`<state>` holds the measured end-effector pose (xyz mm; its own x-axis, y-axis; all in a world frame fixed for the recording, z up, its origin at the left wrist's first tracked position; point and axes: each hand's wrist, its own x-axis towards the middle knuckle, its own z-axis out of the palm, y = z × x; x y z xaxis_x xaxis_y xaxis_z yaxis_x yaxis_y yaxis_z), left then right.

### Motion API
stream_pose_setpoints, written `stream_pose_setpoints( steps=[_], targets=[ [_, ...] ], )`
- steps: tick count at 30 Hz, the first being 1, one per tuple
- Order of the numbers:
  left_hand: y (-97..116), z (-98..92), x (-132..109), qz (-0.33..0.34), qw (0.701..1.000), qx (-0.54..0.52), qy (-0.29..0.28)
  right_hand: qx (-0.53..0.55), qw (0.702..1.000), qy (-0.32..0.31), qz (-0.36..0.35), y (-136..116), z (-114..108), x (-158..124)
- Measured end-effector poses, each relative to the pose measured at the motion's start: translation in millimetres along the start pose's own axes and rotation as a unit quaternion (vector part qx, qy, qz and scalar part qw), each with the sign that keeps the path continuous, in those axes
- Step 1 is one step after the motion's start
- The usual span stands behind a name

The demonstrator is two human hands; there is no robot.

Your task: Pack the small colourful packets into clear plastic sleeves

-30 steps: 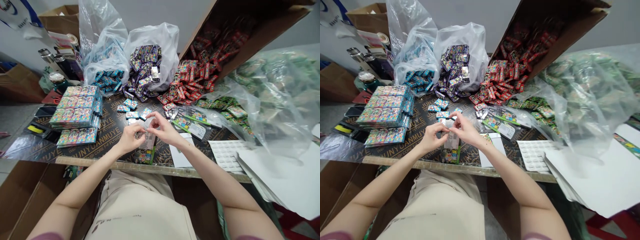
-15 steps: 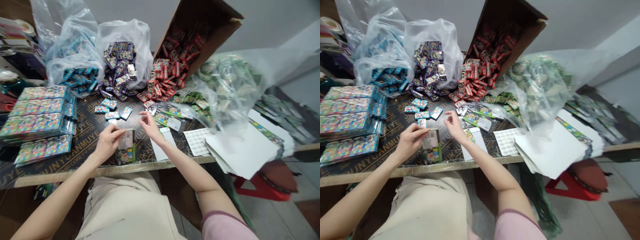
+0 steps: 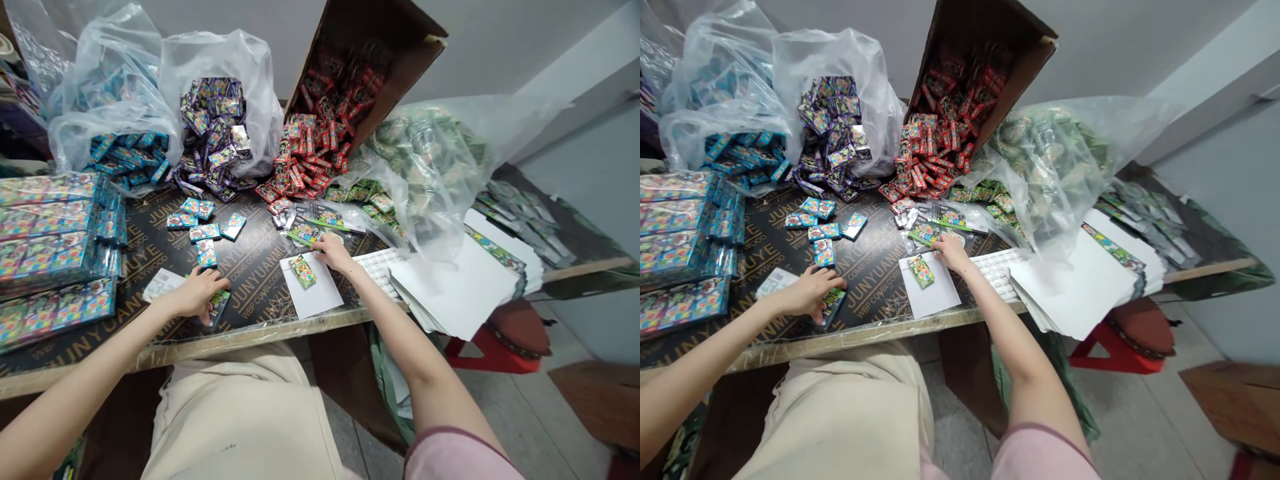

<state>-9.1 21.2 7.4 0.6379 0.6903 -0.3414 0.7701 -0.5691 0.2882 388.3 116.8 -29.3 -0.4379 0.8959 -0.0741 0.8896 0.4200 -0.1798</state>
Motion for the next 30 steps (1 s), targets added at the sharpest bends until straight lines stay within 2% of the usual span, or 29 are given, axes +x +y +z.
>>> stream_pose_setpoints(
  steps=[4,6,8,11,13,15,17,20,23,26,30],
  targets=[
    [4,-12.6,0,-0.002,0.999,-0.03,-0.036,-0.002,1.0,-0.013,-0.018,2,-6,6],
    [6,-27.6,-9,-0.015,0.995,-0.094,-0.001,0.009,1.0,-0.015,-0.018,2,-8,8],
    [8,-44.0,-20,-0.03,0.981,-0.164,0.101,0.025,0.999,-0.015,-0.016,2,-8,9],
    [8,-60.7,-35,-0.023,0.927,-0.25,0.278,0.056,0.998,-0.001,0.005,3,-2,6],
    [9,-60.4,-38,-0.016,0.888,-0.296,0.351,0.075,0.996,0.02,0.032,4,5,2],
    [11,-51.0,-35,-0.022,0.855,-0.339,0.392,0.09,0.993,0.047,0.062,5,14,-2],
    [14,-37.8,-29,-0.033,0.833,-0.371,0.41,0.098,0.988,0.077,0.086,4,22,-7],
    [22,-25.6,-21,-0.048,0.823,-0.369,0.429,0.104,0.983,0.117,0.1,-2,31,-18],
    [29,-29.2,-19,-0.053,0.828,-0.311,0.464,0.105,0.979,0.145,0.093,-10,33,-28],
    [34,-37.2,-20,-0.044,0.837,-0.275,0.471,0.115,0.978,0.157,0.076,-9,31,-30],
    [36,-36.1,-18,-0.039,0.84,-0.255,0.477,0.088,0.984,0.129,0.082,-5,26,-23]
  ],
)
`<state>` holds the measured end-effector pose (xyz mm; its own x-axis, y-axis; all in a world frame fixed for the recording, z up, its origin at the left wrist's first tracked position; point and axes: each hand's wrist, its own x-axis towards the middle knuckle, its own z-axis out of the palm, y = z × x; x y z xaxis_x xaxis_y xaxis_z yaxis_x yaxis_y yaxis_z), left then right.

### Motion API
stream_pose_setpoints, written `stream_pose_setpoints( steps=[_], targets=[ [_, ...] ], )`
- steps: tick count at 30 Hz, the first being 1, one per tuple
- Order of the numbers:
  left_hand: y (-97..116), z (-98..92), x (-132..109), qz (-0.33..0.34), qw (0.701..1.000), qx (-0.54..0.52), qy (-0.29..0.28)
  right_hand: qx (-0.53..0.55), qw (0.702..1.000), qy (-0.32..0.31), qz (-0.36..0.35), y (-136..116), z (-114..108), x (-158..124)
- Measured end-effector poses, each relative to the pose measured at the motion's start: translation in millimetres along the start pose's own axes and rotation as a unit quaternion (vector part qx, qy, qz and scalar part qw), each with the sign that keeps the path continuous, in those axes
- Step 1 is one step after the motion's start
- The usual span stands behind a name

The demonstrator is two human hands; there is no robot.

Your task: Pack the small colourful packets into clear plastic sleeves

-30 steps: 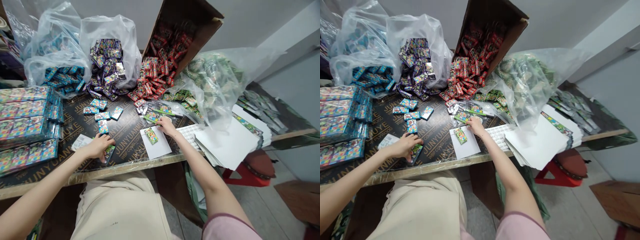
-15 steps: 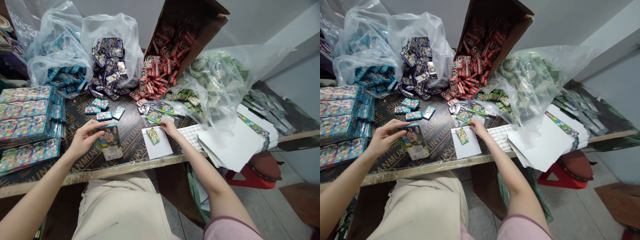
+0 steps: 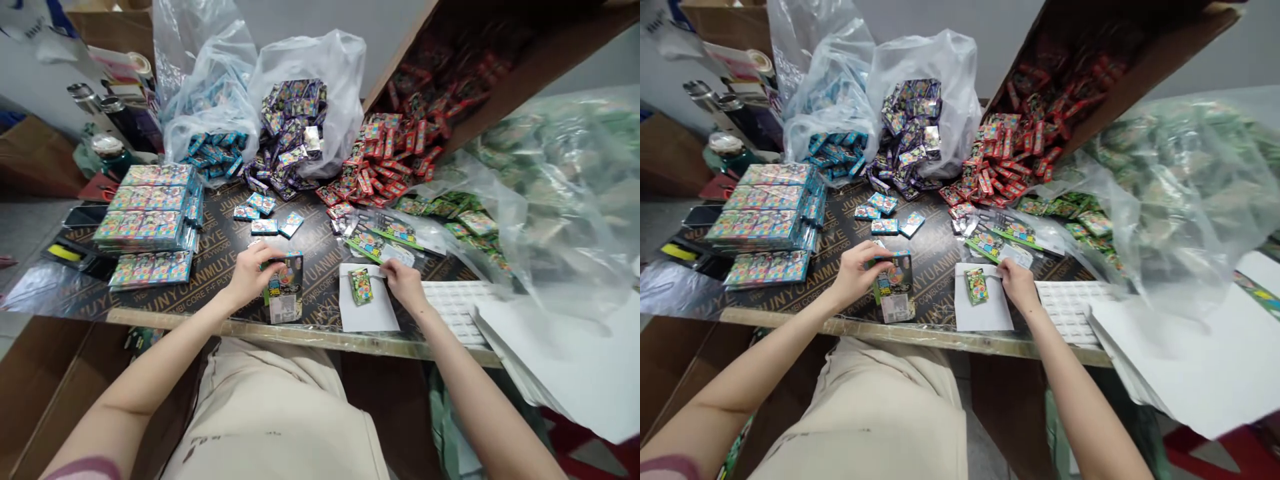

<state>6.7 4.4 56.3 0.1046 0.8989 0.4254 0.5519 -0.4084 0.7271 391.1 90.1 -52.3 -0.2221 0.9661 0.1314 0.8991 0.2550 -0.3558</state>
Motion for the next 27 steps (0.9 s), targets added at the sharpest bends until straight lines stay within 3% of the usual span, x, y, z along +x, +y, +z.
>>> stream_pose_setpoints(
  steps=[3,6,8,10,13,15,18,21,24,27],
  targets=[
    [-3,4.7,-3,0.029,0.999,-0.008,0.01,-0.109,0.992,-0.043,-0.056,-13,-2,-4],
    [-2,9.4,-5,0.043,0.999,-0.013,0.001,-0.19,0.971,-0.043,-0.139,-30,-1,-14],
    [1,11.9,-4,0.04,0.999,-0.013,-0.011,-0.189,0.972,-0.041,-0.135,-37,-1,-17],
    [4,13.9,-3,0.034,0.999,-0.014,-0.02,-0.13,0.989,-0.031,-0.063,-42,-7,-12],
    [6,15.9,-2,0.003,1.0,-0.028,-0.007,0.041,0.997,0.042,0.055,-63,-31,8],
    [7,16.3,-2,-0.02,0.999,-0.044,0.009,0.173,0.983,0.052,0.045,-97,-54,23],
    [9,14.5,-2,-0.019,0.998,-0.052,0.008,0.325,0.94,-0.083,-0.057,-165,-84,39],
    [14,10.8,-1,0.0,0.999,-0.032,-0.002,0.357,0.895,-0.24,-0.118,-222,-94,48],
    [20,8.5,-2,-0.005,1.0,-0.015,-0.001,0.336,0.872,-0.325,-0.142,-246,-86,54],
    [22,9.9,-4,-0.017,1.0,-0.02,0.011,0.319,0.873,-0.34,-0.143,-247,-77,57]
  ],
)
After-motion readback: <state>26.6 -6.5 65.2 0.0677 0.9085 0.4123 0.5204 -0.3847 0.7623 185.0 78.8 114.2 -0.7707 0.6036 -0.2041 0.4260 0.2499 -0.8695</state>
